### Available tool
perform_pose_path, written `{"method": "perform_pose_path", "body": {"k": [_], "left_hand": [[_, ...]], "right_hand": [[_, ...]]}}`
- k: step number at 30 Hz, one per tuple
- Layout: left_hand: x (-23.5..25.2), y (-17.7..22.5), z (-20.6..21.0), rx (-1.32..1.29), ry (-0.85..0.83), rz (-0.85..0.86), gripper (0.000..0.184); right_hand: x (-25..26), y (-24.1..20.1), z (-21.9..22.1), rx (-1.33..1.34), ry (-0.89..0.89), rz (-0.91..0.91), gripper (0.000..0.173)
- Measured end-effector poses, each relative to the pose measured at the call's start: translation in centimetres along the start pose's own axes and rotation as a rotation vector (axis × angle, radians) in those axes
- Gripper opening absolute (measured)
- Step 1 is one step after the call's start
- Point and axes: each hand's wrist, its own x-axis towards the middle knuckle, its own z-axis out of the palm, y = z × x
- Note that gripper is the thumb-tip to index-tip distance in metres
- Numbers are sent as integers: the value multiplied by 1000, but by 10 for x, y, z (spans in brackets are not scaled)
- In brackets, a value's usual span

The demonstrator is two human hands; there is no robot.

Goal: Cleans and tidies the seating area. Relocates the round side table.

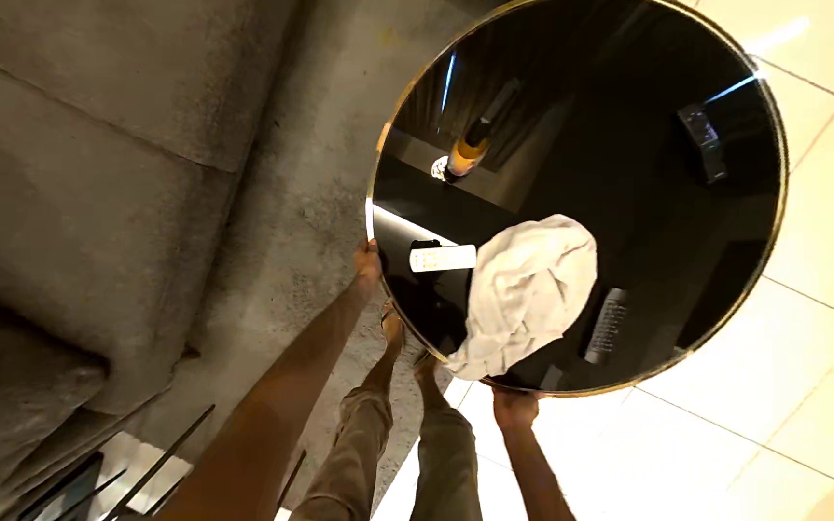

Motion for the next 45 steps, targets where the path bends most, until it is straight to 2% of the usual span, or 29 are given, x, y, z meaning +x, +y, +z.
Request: {"method": "perform_pose_path", "body": {"k": [3, 5, 7, 10, 13, 16, 19, 21, 24, 26, 29, 31, 34, 41, 45], "left_hand": [[-13, -24, -24, 35, 45, 1, 52], [-33, -39, -31, 79, 136, -65, 58], [-67, -72, -35, 59, 160, -149, 67], [-113, -120, -26, -97, 87, -272, 74], [-140, -152, -18, -164, 123, -336, 72], [-140, -168, -9, -191, 127, -330, 69], [-136, -172, -5, -179, 124, -328, 68], [-132, -175, -3, -199, 126, -332, 68], [-124, -184, -1, -210, 81, -300, 70], [-121, -187, -2, -220, 61, -275, 69], [-123, -191, -8, -251, 18, -288, 68], [-123, -186, -10, -256, 5, -289, 68], [-120, -173, -17, -208, 80, -269, 69], [-82, -149, -87, -70, 128, -246, 72], [-73, -140, -102, -35, 179, -242, 72]], "right_hand": [[-31, 43, 20, 92, -1, 48, 79], [-49, 66, 32, 173, -30, 160, 85], [-62, 93, 29, 270, -34, 265, 88], [-67, 110, 40, 329, -34, 337, 85], [-70, 119, 38, 362, -33, 370, 82], [-64, 109, 18, 274, -108, 429, 86], [-57, 87, -15, -66, -147, 399, 90], [-40, 55, -41, -228, -7, 199, 83], [31, -16, -89, -320, 123, -86, 79], [77, -65, -106, -362, 31, -132, 80], [110, -109, -103, -393, -91, -68, 81], [113, -109, -89, -385, -57, -61, 74], [95, -93, -77, -369, 24, -76, 66], [9, -64, -48, -348, 37, -70, 56], [-9, -51, -32, -352, 117, -127, 54]]}}
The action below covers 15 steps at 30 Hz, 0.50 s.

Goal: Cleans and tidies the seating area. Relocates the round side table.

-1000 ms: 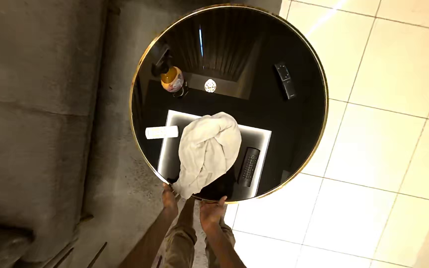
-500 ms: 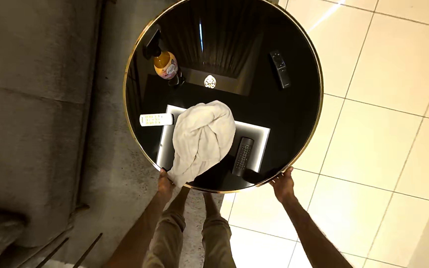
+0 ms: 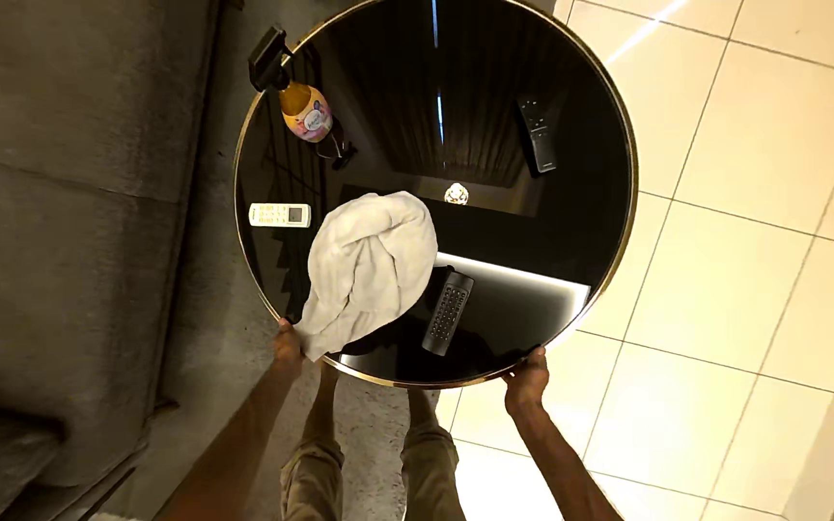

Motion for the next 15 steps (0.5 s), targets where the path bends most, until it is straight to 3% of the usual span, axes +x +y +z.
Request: {"method": "perform_pose_path", "body": {"k": [10, 15], "left_hand": [[13, 30, -31, 205, -15, 97, 64], [33, 49, -51, 265, 1, 150, 63]], "right_hand": [[-5, 85, 30, -60, 119, 63, 63], [-37, 97, 48, -56, 151, 95, 64]]}}
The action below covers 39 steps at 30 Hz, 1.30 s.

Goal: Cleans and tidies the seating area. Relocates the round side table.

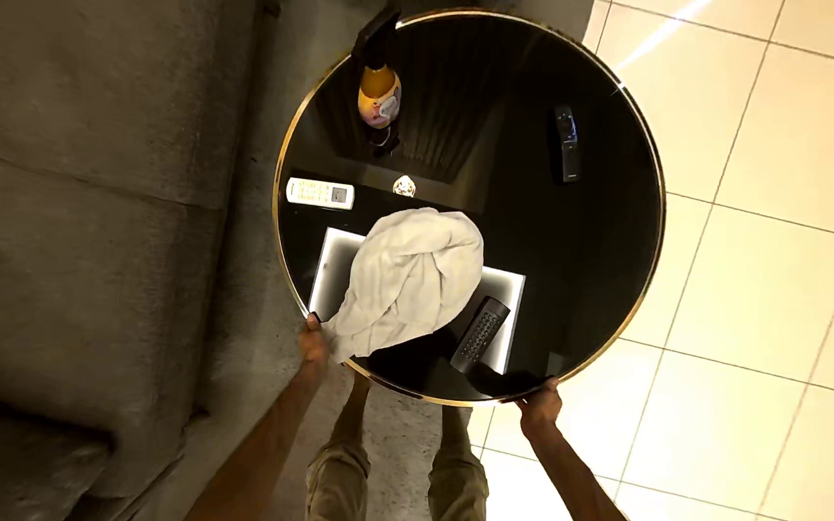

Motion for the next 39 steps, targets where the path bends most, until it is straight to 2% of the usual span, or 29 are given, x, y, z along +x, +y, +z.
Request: {"method": "perform_pose_path", "body": {"k": [5, 10, 13, 17, 20, 23, 26, 29, 35, 39], "left_hand": [[25, 37, -44, 153, 20, 63, 62], [72, 50, -80, 197, -27, 63, 65], [88, 36, -84, 194, -50, 21, 65], [78, 19, -81, 180, -12, 31, 66], [61, 17, -77, 146, 8, 6, 64], [54, 25, -72, 127, 0, -9, 64], [57, 34, -52, 92, -24, -43, 65], [64, 25, -54, 53, -41, -98, 66], [61, 29, -60, 28, -110, -76, 67], [49, 14, -47, -34, -144, -72, 66]], "right_hand": [[-48, 24, 27, 24, 7, 35, 65], [-87, 50, 63, 50, 7, 125, 67], [-85, 71, 67, 57, 10, 172, 66], [-76, 89, 69, 18, 110, 90, 64], [-78, 75, 59, -23, 161, 76, 66], [-74, 45, 56, -48, 132, 138, 67], [-55, 21, 54, -45, 89, 120, 67], [-61, 18, 53, -61, 85, 129, 69], [-66, 5, 47, -61, 27, 112, 64], [-49, -1, 38, -113, 94, 83, 65]]}}
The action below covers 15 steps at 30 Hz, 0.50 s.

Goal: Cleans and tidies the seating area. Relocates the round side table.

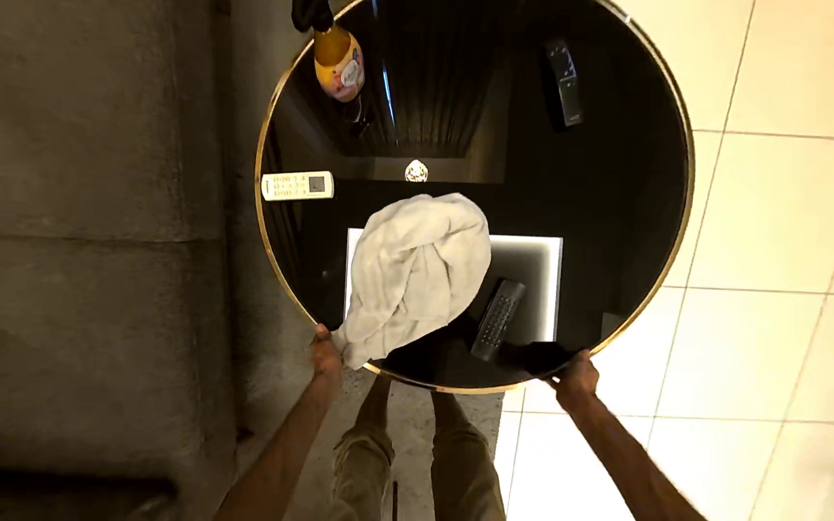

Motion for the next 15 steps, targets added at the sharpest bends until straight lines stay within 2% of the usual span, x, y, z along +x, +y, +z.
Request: {"method": "perform_pose_path", "body": {"k": [5, 9, 12, 15], "left_hand": [[-22, -27, 36, 6, 7, -6, 67], [-44, -38, 66, -37, 18, -15, 65], [-53, -66, 80, -34, 40, -47, 66], [-51, -86, 86, -43, 52, 16, 64]], "right_hand": [[37, -17, -14, -21, 49, -38, 65], [76, -23, -24, 0, 8, -27, 67], [91, -13, -39, -25, -5, -13, 66], [102, 1, -52, -21, -61, -55, 65]]}}
